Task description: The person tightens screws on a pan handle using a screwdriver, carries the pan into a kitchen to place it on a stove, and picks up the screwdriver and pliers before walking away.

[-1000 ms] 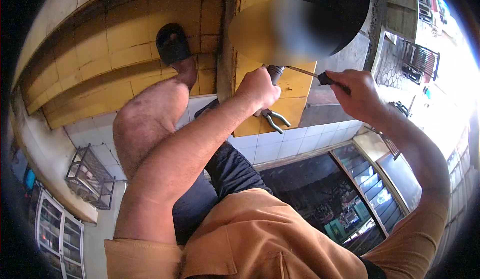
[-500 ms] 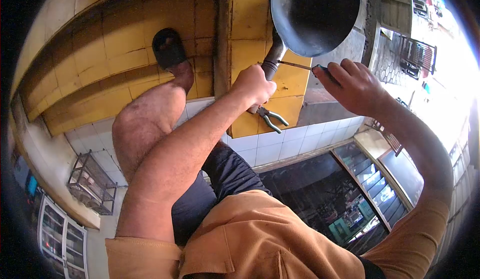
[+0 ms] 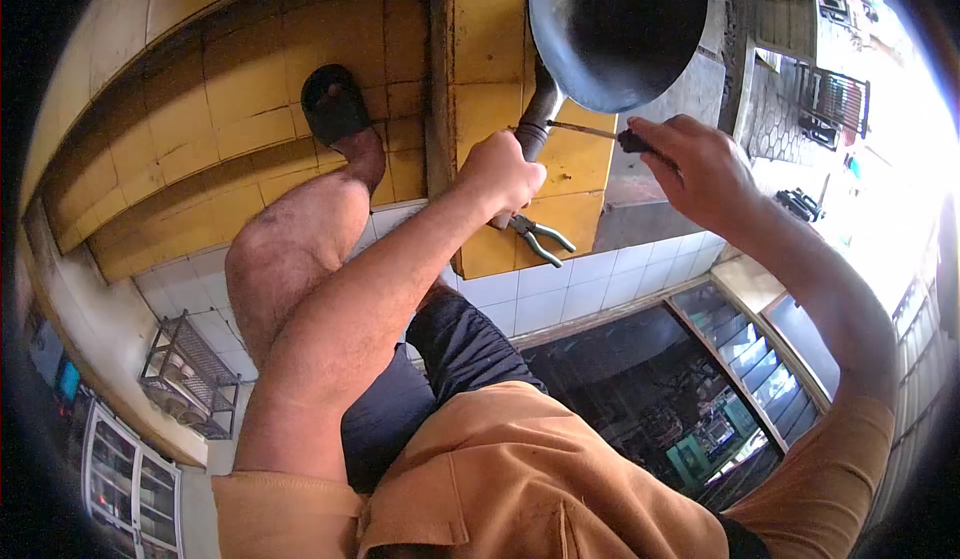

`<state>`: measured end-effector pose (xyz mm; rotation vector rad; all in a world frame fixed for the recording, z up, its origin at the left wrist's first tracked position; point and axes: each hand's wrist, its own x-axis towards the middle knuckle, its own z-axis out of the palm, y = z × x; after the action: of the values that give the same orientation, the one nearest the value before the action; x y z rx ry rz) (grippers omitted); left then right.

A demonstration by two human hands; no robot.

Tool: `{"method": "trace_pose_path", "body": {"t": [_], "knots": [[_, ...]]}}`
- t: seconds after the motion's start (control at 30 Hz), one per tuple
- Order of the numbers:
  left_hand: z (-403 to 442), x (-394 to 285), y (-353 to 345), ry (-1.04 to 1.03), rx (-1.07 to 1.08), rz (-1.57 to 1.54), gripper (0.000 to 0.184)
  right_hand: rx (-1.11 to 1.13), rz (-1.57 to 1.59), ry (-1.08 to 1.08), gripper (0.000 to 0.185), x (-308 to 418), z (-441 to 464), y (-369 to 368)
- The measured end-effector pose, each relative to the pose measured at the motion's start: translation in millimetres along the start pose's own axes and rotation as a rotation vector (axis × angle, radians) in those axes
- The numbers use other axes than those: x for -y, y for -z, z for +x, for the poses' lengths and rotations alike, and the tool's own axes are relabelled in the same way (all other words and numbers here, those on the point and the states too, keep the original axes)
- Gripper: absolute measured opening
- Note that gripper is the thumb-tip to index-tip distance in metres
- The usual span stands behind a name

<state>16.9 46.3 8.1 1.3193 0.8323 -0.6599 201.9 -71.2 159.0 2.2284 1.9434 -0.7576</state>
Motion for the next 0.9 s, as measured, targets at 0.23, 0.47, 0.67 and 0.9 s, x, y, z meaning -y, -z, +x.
{"method": "trace_pose_path", "body": {"t": [0.23,0.47,0.67,0.9], "knots": [[10.2,11.4,-9.1,-0.052,-0.047,-0.051,0.017,0.057,-0.321,0.25,0.039,3.4,1.6,-3.3],[22.8,21.7,-8.0,-0.126,-0.135,0.071,0.015,0.308,0.645,-0.782,0.039,25.7,9.6,4.1],[11.2,5.1,-3.9,-0.052,-0.008,-0.053,0.017,0.13,-0.072,0.015,0.044,21.1,-6.8,7.1],[15.9,10.6,-9.1,-0.1,-0.109,0.112,0.026,0.256,0.154,-0.296,0.037,22.5,18.4,6.2]]}}
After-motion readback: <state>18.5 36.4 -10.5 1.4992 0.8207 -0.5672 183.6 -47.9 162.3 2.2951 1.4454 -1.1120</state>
